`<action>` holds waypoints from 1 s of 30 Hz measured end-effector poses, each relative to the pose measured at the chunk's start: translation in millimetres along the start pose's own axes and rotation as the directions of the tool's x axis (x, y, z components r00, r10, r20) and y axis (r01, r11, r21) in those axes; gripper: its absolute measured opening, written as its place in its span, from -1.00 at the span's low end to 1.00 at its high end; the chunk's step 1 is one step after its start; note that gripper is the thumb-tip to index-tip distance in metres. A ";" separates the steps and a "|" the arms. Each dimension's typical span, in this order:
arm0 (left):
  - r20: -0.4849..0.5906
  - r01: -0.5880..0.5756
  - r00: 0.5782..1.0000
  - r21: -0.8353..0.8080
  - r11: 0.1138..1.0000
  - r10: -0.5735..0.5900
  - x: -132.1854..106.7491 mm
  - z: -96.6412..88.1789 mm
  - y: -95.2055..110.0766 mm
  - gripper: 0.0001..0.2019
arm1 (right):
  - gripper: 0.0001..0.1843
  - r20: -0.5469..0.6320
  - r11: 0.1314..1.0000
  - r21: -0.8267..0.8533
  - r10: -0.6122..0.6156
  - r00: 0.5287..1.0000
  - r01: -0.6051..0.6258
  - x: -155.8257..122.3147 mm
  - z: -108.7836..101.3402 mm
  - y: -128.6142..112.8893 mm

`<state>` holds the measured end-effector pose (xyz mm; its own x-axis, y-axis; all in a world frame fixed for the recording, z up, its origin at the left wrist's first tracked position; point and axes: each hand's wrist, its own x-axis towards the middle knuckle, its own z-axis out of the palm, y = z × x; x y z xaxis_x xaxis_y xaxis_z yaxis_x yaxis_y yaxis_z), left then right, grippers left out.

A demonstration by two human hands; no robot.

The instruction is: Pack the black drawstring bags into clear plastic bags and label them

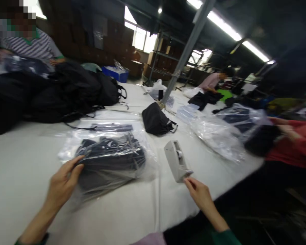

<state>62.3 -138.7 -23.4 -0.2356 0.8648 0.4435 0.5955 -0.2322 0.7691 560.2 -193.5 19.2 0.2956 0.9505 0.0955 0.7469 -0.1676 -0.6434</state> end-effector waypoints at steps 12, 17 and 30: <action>0.085 -0.032 0.995 -0.118 0.992 0.042 13.7 -9.4 14.7 -0.68 | -0.72 0.728 0.322 0.517 -0.653 -0.209 0.793 42.1 57.5 -347.7; 0.092 -0.050 0.994 -0.139 0.989 0.063 17.0 -12.3 11.4 -0.70 | -0.83 0.832 -0.009 0.313 -0.480 -0.279 0.950 61.0 123.8 -383.6; 0.081 -0.055 0.995 -0.090 0.994 0.062 32.1 -0.2 22.3 -0.84 | -0.83 0.887 -0.206 0.061 -0.437 -0.148 0.977 59.4 156.2 -398.3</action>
<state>67.9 -116.2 8.0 -0.1355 0.8818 0.4517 0.5356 -0.3183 0.7821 187.1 -29.5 162.5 -0.8983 0.1650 -0.4073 0.0985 0.9789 0.1793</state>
